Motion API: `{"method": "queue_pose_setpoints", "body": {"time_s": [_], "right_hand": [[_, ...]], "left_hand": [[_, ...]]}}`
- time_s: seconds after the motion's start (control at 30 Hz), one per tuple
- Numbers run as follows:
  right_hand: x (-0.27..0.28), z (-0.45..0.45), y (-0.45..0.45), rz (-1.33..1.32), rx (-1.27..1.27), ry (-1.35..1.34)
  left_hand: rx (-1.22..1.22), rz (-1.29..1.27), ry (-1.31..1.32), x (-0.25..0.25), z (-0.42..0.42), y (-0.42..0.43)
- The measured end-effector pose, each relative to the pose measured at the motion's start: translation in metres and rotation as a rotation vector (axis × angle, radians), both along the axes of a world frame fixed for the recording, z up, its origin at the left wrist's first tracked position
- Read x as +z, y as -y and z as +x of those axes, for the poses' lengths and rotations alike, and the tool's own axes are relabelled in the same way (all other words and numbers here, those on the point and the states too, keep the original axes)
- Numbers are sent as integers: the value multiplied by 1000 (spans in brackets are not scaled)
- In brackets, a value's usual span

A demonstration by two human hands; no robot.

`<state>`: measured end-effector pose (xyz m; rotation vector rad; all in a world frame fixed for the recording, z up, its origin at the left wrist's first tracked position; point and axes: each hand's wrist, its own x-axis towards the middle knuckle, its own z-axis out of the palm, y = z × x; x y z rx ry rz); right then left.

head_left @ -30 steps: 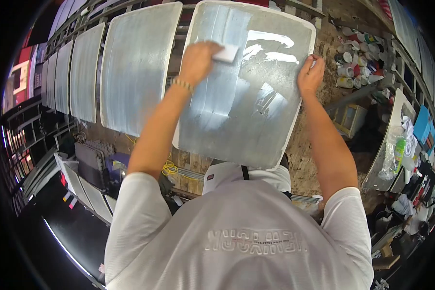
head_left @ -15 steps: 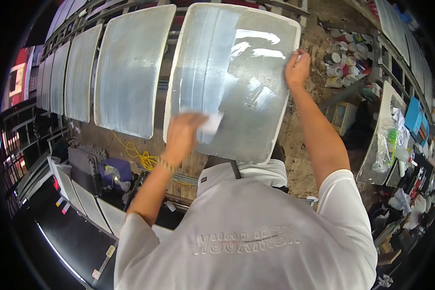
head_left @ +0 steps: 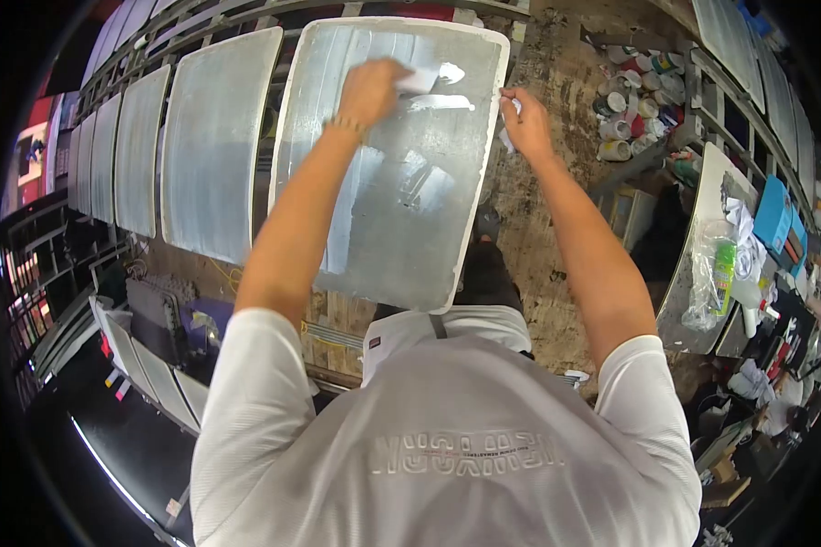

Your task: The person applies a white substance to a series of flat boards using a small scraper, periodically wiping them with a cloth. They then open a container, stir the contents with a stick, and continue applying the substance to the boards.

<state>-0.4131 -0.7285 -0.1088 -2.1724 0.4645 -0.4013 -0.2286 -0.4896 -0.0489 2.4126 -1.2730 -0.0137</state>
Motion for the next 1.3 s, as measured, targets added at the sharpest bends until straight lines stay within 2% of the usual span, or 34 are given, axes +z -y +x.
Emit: {"method": "queue_pose_setpoints", "body": {"time_s": [0.17,0.3,0.33,0.4,0.43,0.6,0.67,0.73,0.8,0.9,1.0,1.13,1.2,1.3], "right_hand": [[8,1,7,-54,83,-1],[11,1,9,-103,110,-33],[14,1,11,-113,127,-48],[19,3,16,-105,151,-73],[20,4,18,-89,176,-107],[21,10,40,-16,303,-149],[21,9,49,24,355,-148],[28,7,54,21,339,-185],[24,4,56,56,284,-176],[17,-5,60,116,222,-181],[9,-2,62,125,228,-151],[11,4,54,127,200,-234],[8,9,49,96,264,-252],[3,16,41,51,263,-286]], "left_hand": [[121,30,-41,17,-170,-107],[202,190,-222,55,-271,-163],[204,186,-216,59,-269,-163],[195,216,-367,65,-265,-160],[158,114,-347,67,-245,-139],[64,-112,81,40,-104,1],[40,-144,111,18,-45,49],[28,-133,90,12,-12,85],[50,24,87,8,1,109],[64,103,48,7,-10,106],[24,69,12,6,-56,69],[62,-6,40,-1,-162,-10],[134,76,-82,20,-221,-44],[201,85,-132,31,-293,-91]]}}
